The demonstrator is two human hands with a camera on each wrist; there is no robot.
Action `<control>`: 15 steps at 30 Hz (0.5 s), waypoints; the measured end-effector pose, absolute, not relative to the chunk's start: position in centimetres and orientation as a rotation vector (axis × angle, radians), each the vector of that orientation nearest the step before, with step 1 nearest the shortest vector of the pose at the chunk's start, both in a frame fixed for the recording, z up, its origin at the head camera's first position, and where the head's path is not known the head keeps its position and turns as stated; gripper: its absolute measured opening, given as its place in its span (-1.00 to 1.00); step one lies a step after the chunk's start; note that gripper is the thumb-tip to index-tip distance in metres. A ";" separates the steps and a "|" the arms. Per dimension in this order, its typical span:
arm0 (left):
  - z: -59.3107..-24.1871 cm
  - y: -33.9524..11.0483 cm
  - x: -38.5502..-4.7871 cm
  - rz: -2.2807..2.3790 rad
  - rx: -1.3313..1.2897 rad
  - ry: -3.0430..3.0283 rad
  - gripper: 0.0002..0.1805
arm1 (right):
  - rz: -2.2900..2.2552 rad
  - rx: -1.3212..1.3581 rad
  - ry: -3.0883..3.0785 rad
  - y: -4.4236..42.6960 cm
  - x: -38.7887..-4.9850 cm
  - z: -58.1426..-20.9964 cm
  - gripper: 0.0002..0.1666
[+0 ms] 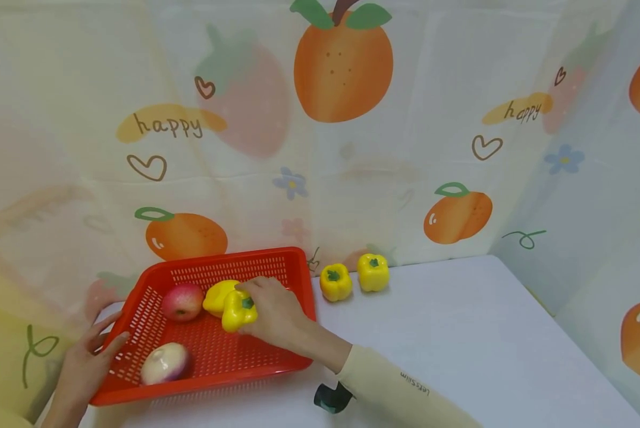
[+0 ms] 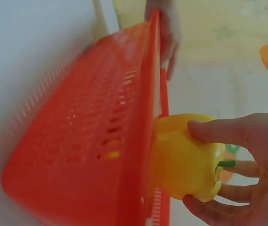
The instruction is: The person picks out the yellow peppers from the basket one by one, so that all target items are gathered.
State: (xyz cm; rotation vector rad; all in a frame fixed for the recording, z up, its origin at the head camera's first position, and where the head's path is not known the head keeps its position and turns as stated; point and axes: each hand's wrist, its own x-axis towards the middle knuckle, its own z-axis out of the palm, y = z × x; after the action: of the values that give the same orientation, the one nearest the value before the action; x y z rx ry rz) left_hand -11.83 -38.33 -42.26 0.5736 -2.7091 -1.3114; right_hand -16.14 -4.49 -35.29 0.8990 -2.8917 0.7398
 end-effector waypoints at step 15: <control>-42.2 -38.3 -11.8 -1.304 0.583 -2.709 -0.26 | 0.919 0.993 -2.911 0.2 -18.9 -33.4 -0.17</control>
State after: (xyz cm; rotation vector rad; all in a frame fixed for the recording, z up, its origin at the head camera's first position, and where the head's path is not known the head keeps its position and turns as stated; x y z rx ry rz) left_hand -11.82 -38.30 -42.18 0.5833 -2.7094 -1.3042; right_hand -18.92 0.15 -33.44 0.9931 -2.9111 0.9191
